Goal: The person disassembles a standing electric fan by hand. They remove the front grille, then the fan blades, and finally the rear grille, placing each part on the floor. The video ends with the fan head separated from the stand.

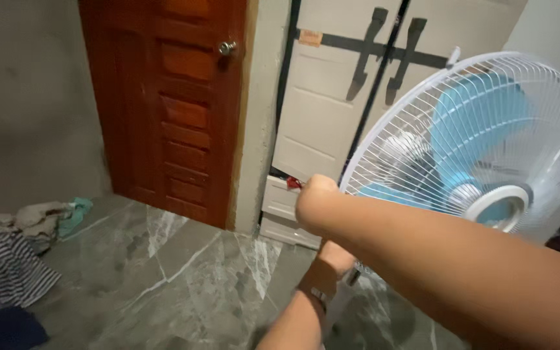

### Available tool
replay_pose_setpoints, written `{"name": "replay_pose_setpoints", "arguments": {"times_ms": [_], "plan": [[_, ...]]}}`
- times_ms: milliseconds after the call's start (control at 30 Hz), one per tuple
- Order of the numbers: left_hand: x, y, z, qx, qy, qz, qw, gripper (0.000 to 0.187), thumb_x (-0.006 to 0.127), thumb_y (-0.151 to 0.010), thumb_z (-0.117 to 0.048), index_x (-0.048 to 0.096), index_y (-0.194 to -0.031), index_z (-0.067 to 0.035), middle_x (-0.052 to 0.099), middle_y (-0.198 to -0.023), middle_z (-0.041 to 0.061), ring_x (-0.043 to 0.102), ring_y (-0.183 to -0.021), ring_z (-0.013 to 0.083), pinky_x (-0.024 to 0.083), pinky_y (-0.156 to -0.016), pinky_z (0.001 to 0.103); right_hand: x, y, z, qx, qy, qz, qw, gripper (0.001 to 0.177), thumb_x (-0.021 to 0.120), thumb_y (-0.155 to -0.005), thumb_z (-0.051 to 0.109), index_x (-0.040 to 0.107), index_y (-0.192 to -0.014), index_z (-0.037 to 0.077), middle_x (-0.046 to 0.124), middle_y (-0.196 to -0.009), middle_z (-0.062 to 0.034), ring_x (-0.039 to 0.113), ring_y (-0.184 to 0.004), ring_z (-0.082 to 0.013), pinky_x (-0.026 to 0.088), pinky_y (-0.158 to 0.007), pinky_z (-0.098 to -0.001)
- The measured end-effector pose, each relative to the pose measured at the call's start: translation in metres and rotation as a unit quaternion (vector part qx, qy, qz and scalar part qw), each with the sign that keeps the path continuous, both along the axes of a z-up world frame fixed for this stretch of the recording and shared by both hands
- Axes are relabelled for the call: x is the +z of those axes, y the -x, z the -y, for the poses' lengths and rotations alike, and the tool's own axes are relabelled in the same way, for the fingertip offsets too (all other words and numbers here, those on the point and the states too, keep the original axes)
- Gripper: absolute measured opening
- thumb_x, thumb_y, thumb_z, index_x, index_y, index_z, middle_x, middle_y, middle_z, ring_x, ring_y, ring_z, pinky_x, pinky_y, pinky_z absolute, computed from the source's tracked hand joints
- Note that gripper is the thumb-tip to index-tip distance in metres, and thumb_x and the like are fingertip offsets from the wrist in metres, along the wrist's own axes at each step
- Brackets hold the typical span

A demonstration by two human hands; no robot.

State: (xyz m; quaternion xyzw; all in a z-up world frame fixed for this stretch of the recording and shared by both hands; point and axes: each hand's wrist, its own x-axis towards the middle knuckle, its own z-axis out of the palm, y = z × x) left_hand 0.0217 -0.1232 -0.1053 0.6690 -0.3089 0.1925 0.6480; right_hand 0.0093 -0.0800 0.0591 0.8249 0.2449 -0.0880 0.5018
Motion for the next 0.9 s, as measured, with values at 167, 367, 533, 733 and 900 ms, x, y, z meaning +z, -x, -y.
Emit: {"name": "replay_pose_setpoints", "arguments": {"times_ms": [167,367,533,733,900], "plan": [[-0.017,0.012,-0.012,-0.009,0.009,-0.031,0.999,0.067,0.075,-0.088,-0.021,0.046,-0.146,-0.006,0.057,-0.145,0.010,0.053,-0.134,0.0238,0.045,-0.109,0.039,-0.022,0.011,0.000,0.024,-0.057,-0.009,0.998,0.044,0.079,-0.079,0.030,0.067,-0.116,0.010,0.075,-0.107,-0.0109,0.072,-0.097,-0.0289,0.057,-0.078,-0.0438],[0.018,0.036,-0.035,-0.031,0.022,-0.054,0.998,0.084,0.085,-0.074,-0.023,0.043,-0.145,-0.006,0.059,-0.141,0.012,0.055,-0.131,0.0247,0.048,-0.108,0.039,0.013,0.047,0.020,0.082,-0.226,0.034,0.970,0.020,0.072,-0.085,0.025,0.073,-0.102,0.014,0.076,-0.104,-0.0109,0.072,-0.095,-0.0299,0.057,-0.076,-0.0459],[0.051,0.041,-0.046,-0.019,0.087,-0.198,0.976,0.100,0.093,-0.062,-0.024,0.040,-0.144,-0.007,0.061,-0.138,0.013,0.058,-0.128,0.0254,0.050,-0.107,0.040,0.110,0.059,0.085,0.254,-0.365,0.163,0.881,0.022,0.072,-0.089,0.032,0.071,-0.097,0.011,0.067,-0.110,-0.0150,0.066,-0.101,-0.0336,0.053,-0.090,-0.0462],[0.049,0.047,-0.057,-0.042,0.163,-0.274,0.947,0.098,0.091,-0.061,-0.024,0.041,-0.144,-0.010,0.068,-0.127,0.009,0.065,-0.121,0.0252,0.052,-0.104,0.042,0.162,0.071,0.200,0.265,-0.563,0.375,0.687,0.039,0.068,-0.099,0.039,0.065,-0.123,0.008,0.056,-0.137,-0.0219,0.043,-0.137,-0.0427,0.026,-0.115,-0.0583],[0.044,0.028,-0.070,-0.075,0.209,-0.343,0.913,0.086,0.067,-0.077,-0.058,0.044,-0.145,-0.010,0.066,-0.125,0.009,0.059,-0.116,0.0248,0.044,-0.102,0.050,0.141,0.074,0.253,0.184,-0.608,0.376,0.675,0.066,0.051,-0.105,0.052,0.046,-0.151,0.006,0.035,-0.159,-0.0270,0.022,-0.151,-0.0459,0.014,-0.116,-0.0659]]}}
